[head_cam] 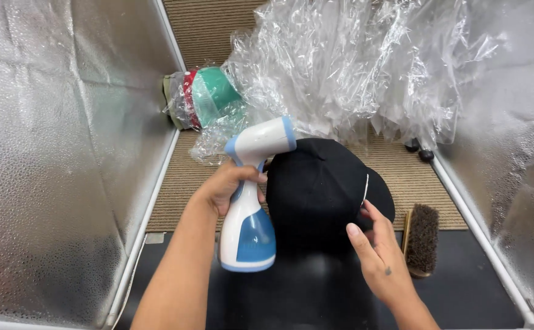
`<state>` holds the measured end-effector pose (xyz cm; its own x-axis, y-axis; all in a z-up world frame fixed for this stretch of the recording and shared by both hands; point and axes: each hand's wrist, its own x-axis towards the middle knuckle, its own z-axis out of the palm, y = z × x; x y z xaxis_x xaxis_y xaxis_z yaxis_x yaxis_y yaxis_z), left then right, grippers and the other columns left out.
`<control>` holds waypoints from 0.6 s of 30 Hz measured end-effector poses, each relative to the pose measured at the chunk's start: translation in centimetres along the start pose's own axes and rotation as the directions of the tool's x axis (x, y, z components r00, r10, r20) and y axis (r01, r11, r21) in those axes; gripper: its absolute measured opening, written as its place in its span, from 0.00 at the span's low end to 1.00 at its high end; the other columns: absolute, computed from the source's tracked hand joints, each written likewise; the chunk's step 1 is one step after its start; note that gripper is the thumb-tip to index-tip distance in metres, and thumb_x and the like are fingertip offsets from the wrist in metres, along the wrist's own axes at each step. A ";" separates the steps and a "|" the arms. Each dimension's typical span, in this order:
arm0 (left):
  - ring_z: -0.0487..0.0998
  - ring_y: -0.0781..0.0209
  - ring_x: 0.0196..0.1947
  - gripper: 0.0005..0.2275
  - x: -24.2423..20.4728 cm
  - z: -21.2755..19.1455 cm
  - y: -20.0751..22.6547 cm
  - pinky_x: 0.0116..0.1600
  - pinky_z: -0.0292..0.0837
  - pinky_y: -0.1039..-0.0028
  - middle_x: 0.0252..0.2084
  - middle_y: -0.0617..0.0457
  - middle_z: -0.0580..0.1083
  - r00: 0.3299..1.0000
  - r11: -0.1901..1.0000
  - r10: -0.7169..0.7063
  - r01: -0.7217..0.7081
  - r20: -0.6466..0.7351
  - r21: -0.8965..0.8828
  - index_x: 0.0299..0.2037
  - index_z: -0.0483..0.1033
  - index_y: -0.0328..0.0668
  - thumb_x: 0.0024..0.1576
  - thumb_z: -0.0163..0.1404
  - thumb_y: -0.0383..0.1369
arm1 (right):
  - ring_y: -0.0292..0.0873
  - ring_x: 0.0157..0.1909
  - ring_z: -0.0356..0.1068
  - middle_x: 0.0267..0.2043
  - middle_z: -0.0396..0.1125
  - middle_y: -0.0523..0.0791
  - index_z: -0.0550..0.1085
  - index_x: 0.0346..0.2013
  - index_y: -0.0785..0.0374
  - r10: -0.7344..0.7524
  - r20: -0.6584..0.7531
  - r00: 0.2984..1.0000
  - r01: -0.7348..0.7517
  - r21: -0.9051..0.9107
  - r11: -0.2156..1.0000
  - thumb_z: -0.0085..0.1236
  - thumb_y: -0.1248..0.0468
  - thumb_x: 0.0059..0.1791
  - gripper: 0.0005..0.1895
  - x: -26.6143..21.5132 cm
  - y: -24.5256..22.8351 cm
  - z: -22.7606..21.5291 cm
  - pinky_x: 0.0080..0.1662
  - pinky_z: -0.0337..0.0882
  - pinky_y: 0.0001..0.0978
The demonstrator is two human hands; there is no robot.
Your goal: Brushing and steaming a black baseball cap to clean it and restore its shape.
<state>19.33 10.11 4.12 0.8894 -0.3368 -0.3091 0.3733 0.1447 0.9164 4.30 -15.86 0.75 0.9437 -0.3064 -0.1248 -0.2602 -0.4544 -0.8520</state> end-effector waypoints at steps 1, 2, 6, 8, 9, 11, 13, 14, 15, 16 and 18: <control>0.77 0.49 0.18 0.20 -0.5 0.2 -0.9 0.25 0.73 0.59 0.24 0.43 0.68 1.000 1.000 -0.001 0.001 0.004 -0.001 0.47 0.68 0.36 0.42 0.54 0.23 | 0.38 0.50 0.68 0.71 0.57 0.36 0.55 0.75 0.46 0.002 -0.003 1.000 -0.002 -0.002 1.000 0.42 0.40 0.45 0.43 0.8 1.0 -0.2 0.59 0.64 0.35; 0.76 0.50 0.17 0.21 -1.3 0.2 -1.9 0.25 0.72 0.59 0.22 0.43 0.68 1.000 1.000 0.008 -0.008 0.004 -0.027 0.47 0.69 0.36 0.41 0.54 0.22 | 0.41 0.56 0.65 0.73 0.54 0.42 0.53 0.76 0.53 -0.082 -0.047 0.996 0.081 -0.015 0.997 0.44 0.40 0.45 0.46 1.7 1.8 -0.2 0.60 0.62 0.36; 0.74 0.54 0.15 0.33 -5.6 0.0 -3.9 0.27 0.69 0.66 0.38 0.34 0.80 0.989 0.988 0.146 -0.144 0.022 -0.063 0.59 0.72 0.28 0.36 0.57 0.22 | 0.38 0.80 0.44 0.79 0.48 0.43 0.54 0.74 0.54 -0.177 0.019 0.984 0.172 0.155 0.973 0.41 0.46 0.50 0.39 4.1 0.3 -2.3 0.74 0.43 0.34; 0.75 0.50 0.14 0.30 -3.3 -1.2 -6.2 0.24 0.72 0.64 0.28 0.35 0.77 0.973 0.971 0.232 -0.233 -0.022 -0.048 0.56 0.73 0.23 0.37 0.59 0.22 | 0.52 0.77 0.48 0.77 0.50 0.51 0.57 0.75 0.52 -0.164 0.036 0.986 0.159 0.106 0.982 0.42 0.43 0.51 0.38 3.6 -1.8 -2.6 0.72 0.48 0.46; 0.76 0.47 0.12 0.29 -2.5 -1.8 -7.6 0.21 0.74 0.61 0.17 0.36 0.74 0.945 0.946 0.320 -0.322 -0.062 -0.032 0.53 0.73 0.18 0.38 0.61 0.22 | 0.65 0.73 0.52 0.74 0.52 0.60 0.60 0.75 0.50 -0.153 0.051 0.987 0.151 0.054 0.987 0.43 0.40 0.52 0.38 3.1 -2.8 -2.8 0.70 0.54 0.58; 0.77 0.48 0.14 0.27 -3.8 -0.3 -6.2 0.22 0.75 0.61 0.17 0.38 0.74 0.945 0.947 0.299 -0.311 -0.131 -0.082 0.51 0.75 0.20 0.36 0.60 0.23 | 0.65 0.72 0.54 0.72 0.55 0.62 0.61 0.74 0.54 -0.138 0.026 0.990 0.136 0.086 0.987 0.44 0.41 0.53 0.37 2.6 -3.4 -2.2 0.68 0.56 0.57; 0.79 0.48 0.15 0.26 -3.5 0.5 -5.7 0.23 0.77 0.62 0.18 0.39 0.74 0.940 0.942 0.285 -0.311 -0.187 -0.127 0.49 0.77 0.23 0.35 0.60 0.23 | 0.65 0.71 0.57 0.70 0.58 0.63 0.63 0.73 0.57 -0.130 -0.013 0.991 0.131 0.124 0.984 0.45 0.42 0.53 0.37 3.2 -4.4 -2.4 0.67 0.59 0.56; 0.78 0.46 0.15 0.25 -3.1 0.6 -6.6 0.22 0.76 0.60 0.17 0.38 0.73 0.950 0.946 0.253 -0.283 -0.183 -0.158 0.47 0.76 0.23 0.35 0.60 0.24 | 0.63 0.72 0.55 0.71 0.57 0.62 0.63 0.73 0.54 -0.139 -0.009 0.990 0.139 0.096 0.986 0.46 0.44 0.53 0.35 3.3 -4.5 -2.6 0.68 0.58 0.55; 0.78 0.44 0.15 0.23 -2.7 0.7 -7.6 0.22 0.76 0.58 0.17 0.37 0.73 0.959 0.949 0.221 -0.254 -0.178 -0.187 0.44 0.75 0.22 0.36 0.60 0.26 | 0.62 0.73 0.54 0.72 0.56 0.60 0.64 0.72 0.52 -0.148 -0.005 0.989 0.148 0.067 0.987 0.47 0.45 0.53 0.34 3.4 -4.6 -2.9 0.69 0.56 0.54; 0.78 0.44 0.15 0.23 -3.3 1.1 -8.2 0.22 0.76 0.58 0.17 0.37 0.73 0.962 0.952 0.211 -0.243 -0.175 -0.188 0.44 0.75 0.22 0.36 0.60 0.26 | 0.62 0.73 0.54 0.72 0.56 0.60 0.64 0.72 0.52 -0.137 -0.006 0.991 0.137 0.067 0.988 0.47 0.45 0.53 0.34 5.1 -4.3 -3.3 0.69 0.56 0.54; 0.80 0.47 0.17 0.23 -4.4 1.7 -9.1 0.23 0.78 0.59 0.18 0.38 0.75 0.966 0.968 0.225 -0.237 -0.131 -0.085 0.43 0.76 0.23 0.34 0.61 0.25 | 0.52 0.55 0.71 0.55 0.71 0.57 0.74 0.64 0.48 -0.261 -0.023 0.965 0.262 0.164 0.951 0.50 0.53 0.54 0.23 8.5 -3.9 -4.0 0.55 0.71 0.48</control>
<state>11.57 8.72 -2.39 0.9772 -0.1710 -0.1259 0.1732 0.2993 0.9383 12.55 -20.04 4.98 0.9738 -0.1964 0.1143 0.0331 -0.3749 -0.9265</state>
